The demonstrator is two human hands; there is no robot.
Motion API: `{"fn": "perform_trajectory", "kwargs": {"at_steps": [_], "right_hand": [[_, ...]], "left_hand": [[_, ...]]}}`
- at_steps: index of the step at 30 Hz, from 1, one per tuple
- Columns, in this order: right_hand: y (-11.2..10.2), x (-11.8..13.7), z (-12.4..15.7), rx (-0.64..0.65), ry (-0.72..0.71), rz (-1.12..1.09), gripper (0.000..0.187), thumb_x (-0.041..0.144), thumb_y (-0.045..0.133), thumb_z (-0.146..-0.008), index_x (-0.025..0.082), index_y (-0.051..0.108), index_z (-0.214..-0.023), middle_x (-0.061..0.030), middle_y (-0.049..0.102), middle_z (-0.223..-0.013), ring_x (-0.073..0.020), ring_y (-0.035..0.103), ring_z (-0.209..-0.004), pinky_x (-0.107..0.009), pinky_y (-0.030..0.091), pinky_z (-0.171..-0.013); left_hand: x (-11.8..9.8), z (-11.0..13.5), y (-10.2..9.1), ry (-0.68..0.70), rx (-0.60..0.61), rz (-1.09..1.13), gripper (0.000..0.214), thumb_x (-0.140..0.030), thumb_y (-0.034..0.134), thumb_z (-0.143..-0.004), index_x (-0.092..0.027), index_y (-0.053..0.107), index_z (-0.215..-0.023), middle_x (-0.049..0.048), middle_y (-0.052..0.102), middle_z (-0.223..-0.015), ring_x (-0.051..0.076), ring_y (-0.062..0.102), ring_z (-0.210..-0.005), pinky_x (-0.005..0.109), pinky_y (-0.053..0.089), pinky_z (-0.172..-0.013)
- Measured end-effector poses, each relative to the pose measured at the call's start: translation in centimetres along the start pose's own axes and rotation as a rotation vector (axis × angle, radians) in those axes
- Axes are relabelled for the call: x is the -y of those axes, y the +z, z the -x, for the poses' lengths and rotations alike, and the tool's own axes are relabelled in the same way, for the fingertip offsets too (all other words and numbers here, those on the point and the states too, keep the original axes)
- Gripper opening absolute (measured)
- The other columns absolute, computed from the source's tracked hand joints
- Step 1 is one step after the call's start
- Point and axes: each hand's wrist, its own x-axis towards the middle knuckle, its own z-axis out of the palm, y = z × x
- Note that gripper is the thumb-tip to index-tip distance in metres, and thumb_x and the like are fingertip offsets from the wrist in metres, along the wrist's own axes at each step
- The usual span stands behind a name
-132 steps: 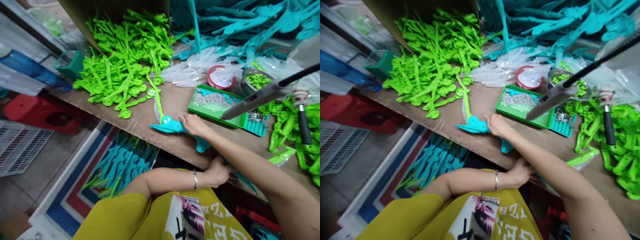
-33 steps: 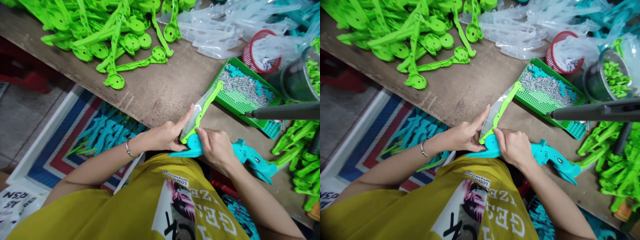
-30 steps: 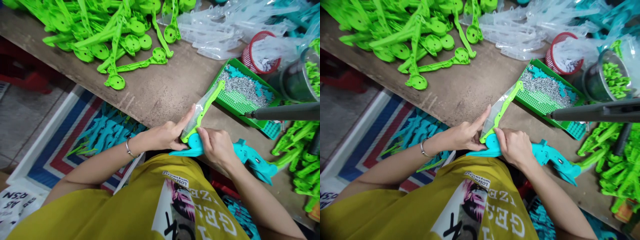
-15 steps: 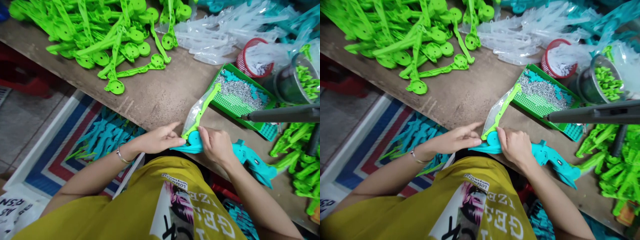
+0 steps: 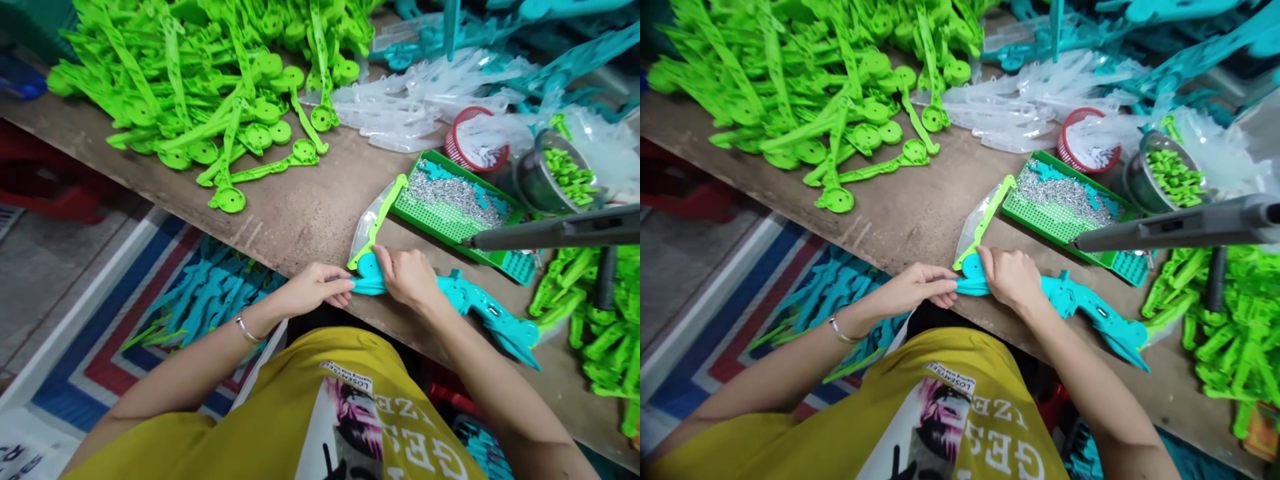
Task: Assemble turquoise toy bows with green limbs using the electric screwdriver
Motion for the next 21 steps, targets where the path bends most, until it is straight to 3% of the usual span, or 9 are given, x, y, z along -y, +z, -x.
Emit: {"fn": "perform_trajectory", "kwargs": {"at_steps": [3, 7, 12, 15, 18, 21], "right_hand": [[0.0, 0.7, -0.5, -0.019, 0.003, -0.030, 0.056, 0.051, 0.023, -0.105, 0.021, 0.071, -0.105, -0.0147, 0.077, -0.096, -0.0307, 0.074, -0.090, -0.035, 0.045, -0.075], [0.0, 1.2, -1.1, -0.001, -0.001, -0.086, 0.056, 0.051, 0.021, -0.105, 0.023, 0.070, -0.105, -0.0148, 0.077, -0.097, -0.0307, 0.074, -0.092, -0.037, 0.047, -0.077], [-0.1, 0.5, -1.4, -0.020, 0.022, -0.059, 0.058, 0.049, 0.019, -0.105, 0.021, 0.069, -0.106, -0.0169, 0.076, -0.099, -0.0323, 0.073, -0.095, -0.038, 0.048, -0.080], [0.0, 0.1, -1.5, -0.029, 0.022, -0.060, 0.060, 0.050, 0.017, -0.105, 0.021, 0.069, -0.106, -0.0177, 0.076, -0.101, -0.0332, 0.073, -0.096, -0.039, 0.048, -0.080], [0.0, 0.0, -1.6, -0.032, 0.027, -0.066, 0.061, 0.051, 0.017, -0.104, 0.021, 0.070, -0.105, -0.0177, 0.076, -0.101, -0.0324, 0.072, -0.096, -0.038, 0.048, -0.080], [0.1, 0.1, -1.6, -0.033, 0.035, -0.061, 0.061, 0.051, 0.017, -0.104, 0.021, 0.070, -0.107, -0.0178, 0.076, -0.101, -0.0317, 0.072, -0.095, -0.038, 0.047, -0.080]], "left_hand": [[0.3, 0.6, -0.8, -0.001, -0.058, 0.048, 0.042, -0.043, 0.078, -0.079, -0.012, 0.073, -0.107, 0.0079, 0.077, -0.083, 0.016, 0.074, -0.075, 0.028, 0.060, -0.074], [0.5, 0.9, -1.1, -0.009, -0.155, 0.086, 0.042, -0.046, 0.079, -0.078, -0.011, 0.074, -0.102, 0.0068, 0.075, -0.076, 0.016, 0.072, -0.069, 0.029, 0.060, -0.070], [0.3, 0.1, -0.6, 0.008, -0.172, 0.188, 0.046, -0.043, 0.086, -0.072, -0.012, 0.074, -0.103, 0.0091, 0.078, -0.091, 0.019, 0.075, -0.083, 0.032, 0.059, -0.084], [0.1, -0.3, -0.2, 0.049, -0.199, 0.251, 0.051, -0.050, 0.086, -0.070, -0.014, 0.074, -0.103, 0.0096, 0.078, -0.099, 0.019, 0.075, -0.088, 0.033, 0.059, -0.087], [-0.2, -0.6, -0.1, 0.040, -0.181, 0.239, 0.054, -0.058, 0.084, -0.069, -0.013, 0.075, -0.099, 0.0104, 0.078, -0.097, 0.020, 0.075, -0.087, 0.033, 0.059, -0.085], [-0.7, -1.0, -0.3, -0.022, -0.144, 0.153, 0.051, -0.055, 0.086, -0.067, -0.012, 0.075, -0.093, 0.0102, 0.078, -0.086, 0.019, 0.075, -0.080, 0.030, 0.060, -0.079]]}}
